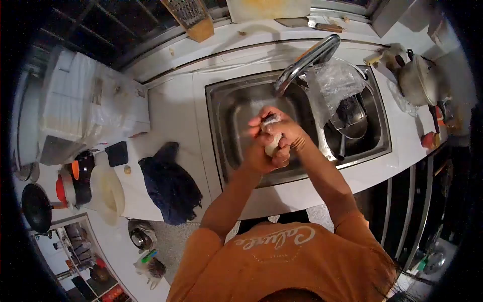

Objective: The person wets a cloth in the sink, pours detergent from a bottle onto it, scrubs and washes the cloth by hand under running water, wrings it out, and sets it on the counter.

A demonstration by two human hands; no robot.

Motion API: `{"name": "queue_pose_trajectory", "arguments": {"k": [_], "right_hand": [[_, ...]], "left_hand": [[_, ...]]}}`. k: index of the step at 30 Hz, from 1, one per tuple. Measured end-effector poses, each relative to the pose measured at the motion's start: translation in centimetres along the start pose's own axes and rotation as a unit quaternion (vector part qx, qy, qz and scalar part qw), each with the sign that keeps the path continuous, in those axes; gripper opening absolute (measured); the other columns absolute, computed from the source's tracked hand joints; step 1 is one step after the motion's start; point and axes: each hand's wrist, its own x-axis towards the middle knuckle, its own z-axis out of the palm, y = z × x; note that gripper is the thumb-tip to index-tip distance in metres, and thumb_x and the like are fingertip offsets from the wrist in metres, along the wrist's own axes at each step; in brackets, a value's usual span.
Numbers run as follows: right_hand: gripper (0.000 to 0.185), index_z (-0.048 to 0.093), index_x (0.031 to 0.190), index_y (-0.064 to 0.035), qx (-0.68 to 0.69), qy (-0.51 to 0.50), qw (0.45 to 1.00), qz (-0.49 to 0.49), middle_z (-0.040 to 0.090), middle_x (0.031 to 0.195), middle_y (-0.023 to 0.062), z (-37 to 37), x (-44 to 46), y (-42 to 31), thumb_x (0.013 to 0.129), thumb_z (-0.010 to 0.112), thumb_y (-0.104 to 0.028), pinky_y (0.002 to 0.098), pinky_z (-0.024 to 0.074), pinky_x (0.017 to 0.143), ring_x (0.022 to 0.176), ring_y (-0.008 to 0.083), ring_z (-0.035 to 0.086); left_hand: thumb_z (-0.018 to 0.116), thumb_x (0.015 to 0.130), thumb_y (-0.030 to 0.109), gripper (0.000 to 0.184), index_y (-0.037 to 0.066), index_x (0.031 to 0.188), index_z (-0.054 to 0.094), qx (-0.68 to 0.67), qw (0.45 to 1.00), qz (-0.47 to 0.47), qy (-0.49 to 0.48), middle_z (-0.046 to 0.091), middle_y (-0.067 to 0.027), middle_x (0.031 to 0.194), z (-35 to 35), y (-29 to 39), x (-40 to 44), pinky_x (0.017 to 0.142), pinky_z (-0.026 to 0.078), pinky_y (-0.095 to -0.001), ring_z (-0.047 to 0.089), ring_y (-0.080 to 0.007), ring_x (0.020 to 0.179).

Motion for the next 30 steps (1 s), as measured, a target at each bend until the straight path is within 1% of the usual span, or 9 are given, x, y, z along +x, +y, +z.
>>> {"name": "queue_pose_trajectory", "arguments": {"k": [3, 7, 12, 13, 14, 17, 25, 28, 30], "right_hand": [[0.027, 0.046, 0.098, -0.0059, -0.053, 0.08, 0.992, -0.08, 0.052, 0.074, 0.0068, 0.5, 0.2, 0.9, 0.076, 0.059, -0.012, 0.0265, 0.0442, 0.056, 0.065, 0.0185, 0.053], [0.022, 0.048, 0.095, -0.0076, 0.142, 0.112, 0.978, 0.107, 0.048, 0.066, 0.0024, 0.5, -0.1, -0.2, 0.083, 0.054, -0.025, 0.0252, 0.0371, 0.047, 0.054, 0.0117, 0.044], [0.022, 0.051, 0.093, -0.008, 0.083, 0.283, 0.939, 0.177, 0.051, 0.061, 0.0059, -2.3, 0.6, 2.4, 0.085, 0.048, -0.029, 0.0295, 0.0395, 0.045, 0.05, 0.0175, 0.048], [0.021, 0.051, 0.092, -0.0075, -0.309, 0.294, 0.904, 0.008, 0.054, 0.063, 0.0101, -3.3, 0.7, 3.5, 0.084, 0.048, -0.027, 0.033, 0.0421, 0.048, 0.053, 0.0235, 0.051], [0.02, 0.051, 0.091, -0.007, -0.644, 0.251, 0.704, -0.162, 0.056, 0.066, 0.0144, -4.4, 0.7, 4.5, 0.083, 0.048, -0.025, 0.0365, 0.0446, 0.051, 0.056, 0.0295, 0.055], [0.019, 0.05, 0.092, -0.0073, -0.607, 0.324, 0.723, 0.068, 0.057, 0.075, 0.0205, -3.7, 1.1, 3.5, 0.081, 0.047, -0.022, 0.0413, 0.047, 0.059, 0.068, 0.0373, 0.056], [0.036, 0.043, 0.057, -0.0089, -0.261, 0.457, 0.85, -0.02, 0.041, 0.05, 0.002, -3.8, 5.1, 3.1, 0.084, 0.043, -0.031, 0.0292, 0.0294, 0.04, 0.043, 0.0139, 0.037], [0.03, 0.043, 0.059, -0.0082, -0.09, 0.504, 0.854, -0.097, 0.036, 0.048, 0.0015, -4.9, 7.5, 3.7, 0.082, 0.043, -0.026, 0.028, 0.0288, 0.039, 0.039, 0.0144, 0.034], [0.029, 0.044, 0.059, -0.0078, -0.13, 0.548, 0.821, -0.094, 0.037, 0.048, 0.0018, -6.2, 8.7, 4.9, 0.081, 0.044, -0.026, 0.028, 0.0292, 0.039, 0.04, 0.0147, 0.036]], "left_hand": [[0.056, 0.07, 0.028, 0.02, 0.011, 0.073, 0.046, -0.018, 0.999, -0.034, -0.024, 0.04, 0.0, 0.052, -0.9, -0.4, -0.1, 0.036, 0.023, -0.0224, 0.026, -0.0086, 0.038], [0.052, 0.073, 0.027, 0.017, 0.012, 0.076, 0.045, 0.2, 0.97, -0.037, 0.131, 0.041, -0.0009, 0.052, -4.2, 0.0, -0.3, 0.039, 0.026, -0.0233, 0.032, -0.0095, 0.041], [0.052, 0.073, 0.026, 0.016, 0.011, 0.076, 0.049, 0.671, 0.659, 0.259, 0.221, 0.047, -0.0059, 0.057, -4.2, 0.8, 2.9, 0.043, 0.032, -0.0292, 0.041, -0.0153, 0.048], [0.052, 0.073, 0.026, 0.016, 0.01, 0.076, 0.05, 0.715, 0.602, 0.277, 0.223, 0.048, -0.0069, 0.058, -4.1, 0.8, 3.1, 0.044, 0.033, -0.0303, 0.043, -0.0165, 0.049], [0.052, 0.073, 0.026, 0.016, 0.01, 0.076, 0.05, 0.756, 0.544, 0.285, 0.227, 0.049, -0.0079, 0.059, -4.0, 1.0, 3.1, 0.045, 0.034, -0.0315, 0.045, -0.0176, 0.051], [0.052, 0.073, 0.025, 0.016, 0.009, 0.077, 0.053, 0.853, 0.4, 0.253, 0.222, 0.053, -0.0109, 0.062, -3.8, 1.0, 2.1, 0.048, 0.038, -0.035, 0.05, -0.0211, 0.055], [0.052, 0.072, 0.021, 0.015, 0.008, 0.07, 0.059, 0.897, 0.264, 0.09, 0.342, 0.06, -0.0155, 0.067, -5.9, 4.5, 2.4, 0.051, 0.045, -0.0415, 0.061, -0.0271, 0.062], [0.052, 0.069, 0.02, 0.016, 0.008, 0.062, 0.059, 0.951, 0.065, 0.161, 0.254, 0.061, -0.0139, 0.068, -6.4, 6.4, 2.1, 0.047, 0.045, -0.0396, 0.061, -0.0252, 0.059], [0.054, 0.067, 0.017, 0.018, 0.006, 0.053, 0.057, 0.935, 0.173, 0.093, 0.294, 0.061, -0.014, 0.066, -3.7, 7.5, 1.9, 0.044, 0.045, -0.0379, 0.061, -0.0242, 0.056]]}}
